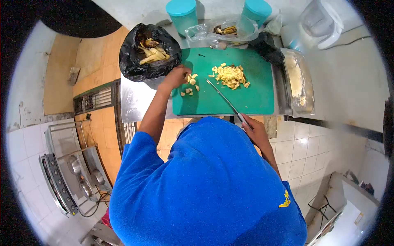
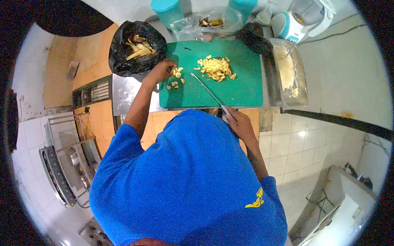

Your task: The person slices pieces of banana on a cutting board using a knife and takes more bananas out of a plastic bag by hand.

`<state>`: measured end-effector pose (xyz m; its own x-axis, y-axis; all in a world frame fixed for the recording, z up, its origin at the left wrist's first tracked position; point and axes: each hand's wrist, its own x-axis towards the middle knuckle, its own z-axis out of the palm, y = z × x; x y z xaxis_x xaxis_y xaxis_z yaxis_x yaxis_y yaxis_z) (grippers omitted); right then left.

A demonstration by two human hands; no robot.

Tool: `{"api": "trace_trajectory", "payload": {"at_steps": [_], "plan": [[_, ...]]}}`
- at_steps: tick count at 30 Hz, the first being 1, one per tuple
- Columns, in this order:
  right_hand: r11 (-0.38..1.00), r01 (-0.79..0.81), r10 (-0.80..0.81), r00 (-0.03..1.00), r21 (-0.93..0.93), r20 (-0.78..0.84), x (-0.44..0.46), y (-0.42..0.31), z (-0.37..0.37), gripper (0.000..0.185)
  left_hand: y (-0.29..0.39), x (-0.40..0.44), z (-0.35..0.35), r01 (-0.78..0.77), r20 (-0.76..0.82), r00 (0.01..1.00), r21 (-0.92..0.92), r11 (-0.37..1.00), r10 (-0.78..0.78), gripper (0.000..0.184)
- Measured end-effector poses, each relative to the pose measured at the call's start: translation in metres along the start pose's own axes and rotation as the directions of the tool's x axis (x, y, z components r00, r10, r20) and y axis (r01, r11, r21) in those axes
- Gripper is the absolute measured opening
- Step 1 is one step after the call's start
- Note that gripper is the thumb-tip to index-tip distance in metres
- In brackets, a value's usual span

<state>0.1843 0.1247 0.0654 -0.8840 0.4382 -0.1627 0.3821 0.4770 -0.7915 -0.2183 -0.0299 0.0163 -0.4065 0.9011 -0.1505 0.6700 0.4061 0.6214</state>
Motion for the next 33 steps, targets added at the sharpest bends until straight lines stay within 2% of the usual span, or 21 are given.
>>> {"api": "trace_trajectory", "payload": {"at_steps": [3,6,9,12,15,17,18,20,22,23,26,28,29,32,33], "plan": [[0.980,-0.131,0.114,0.987,0.147,0.115,0.013,0.000,-0.003,0.041,-0.005,0.010,-0.007,-0.059,0.109,0.993,0.051,0.997,0.053,0.040],[0.958,-0.218,0.178,0.961,0.185,0.214,0.019,0.003,-0.016,0.042,-0.005,0.012,-0.010,-0.151,0.093,0.986,0.110,0.982,0.141,0.037],[0.899,-0.275,0.197,0.949,0.340,0.245,0.015,0.019,-0.027,0.042,0.006,0.005,-0.011,0.014,0.139,0.990,0.041,0.999,-0.019,0.036],[0.897,-0.271,0.196,0.952,0.350,0.235,0.012,0.030,-0.045,0.042,0.007,-0.006,-0.007,-0.044,0.030,0.999,-0.025,0.999,0.045,0.034],[0.935,-0.218,0.145,0.956,0.281,0.257,0.014,0.041,-0.067,0.041,0.034,-0.026,-0.014,0.152,-0.095,0.981,-0.154,0.976,-0.168,0.029],[0.972,-0.122,0.066,0.963,0.201,0.262,0.017,0.044,-0.083,0.040,0.042,-0.042,0.007,0.166,-0.162,0.960,-0.335,0.928,-0.230,0.025],[0.972,-0.130,0.072,0.957,0.195,0.283,0.020,0.043,-0.090,0.040,0.049,-0.051,0.017,0.164,-0.194,0.945,-0.421,0.892,-0.265,0.024],[0.974,-0.145,0.081,0.941,0.174,0.330,0.026,0.041,-0.102,0.039,0.087,-0.060,0.044,0.288,-0.183,0.884,-0.510,0.810,-0.429,0.020],[0.983,-0.079,0.017,0.941,0.168,0.339,0.034,0.046,-0.107,0.040,0.120,-0.062,0.073,0.367,-0.230,0.853,-0.372,0.852,-0.468,0.018],[0.985,-0.043,-0.017,0.938,0.164,0.345,0.038,0.047,-0.109,0.040,0.132,-0.064,0.082,0.381,-0.306,0.847,-0.221,0.898,-0.435,0.019],[0.992,-0.022,-0.031,0.912,0.124,0.408,0.048,0.039,-0.123,0.040,0.134,-0.058,0.090,0.457,-0.579,0.626,-0.271,0.847,-0.523,0.018],[0.994,0.003,-0.051,0.895,0.108,0.443,0.055,0.037,-0.134,0.040,0.100,-0.054,0.085,0.439,-0.751,0.553,-0.107,0.892,-0.362,0.018],[0.995,0.007,-0.054,0.884,0.102,0.463,0.055,0.038,-0.137,0.040,0.095,-0.049,0.078,0.490,-0.749,0.531,-0.111,0.865,-0.397,0.022],[0.996,0.049,-0.076,0.894,0.073,0.441,0.053,0.059,-0.134,0.039,0.088,-0.038,0.057,0.469,-0.668,0.678,0.072,0.880,-0.306,0.026],[0.998,0.018,-0.043,0.891,0.059,0.452,0.051,0.055,-0.137,0.038,0.084,-0.036,0.052,0.497,-0.607,0.709,0.068,0.865,-0.360,0.028]]}}
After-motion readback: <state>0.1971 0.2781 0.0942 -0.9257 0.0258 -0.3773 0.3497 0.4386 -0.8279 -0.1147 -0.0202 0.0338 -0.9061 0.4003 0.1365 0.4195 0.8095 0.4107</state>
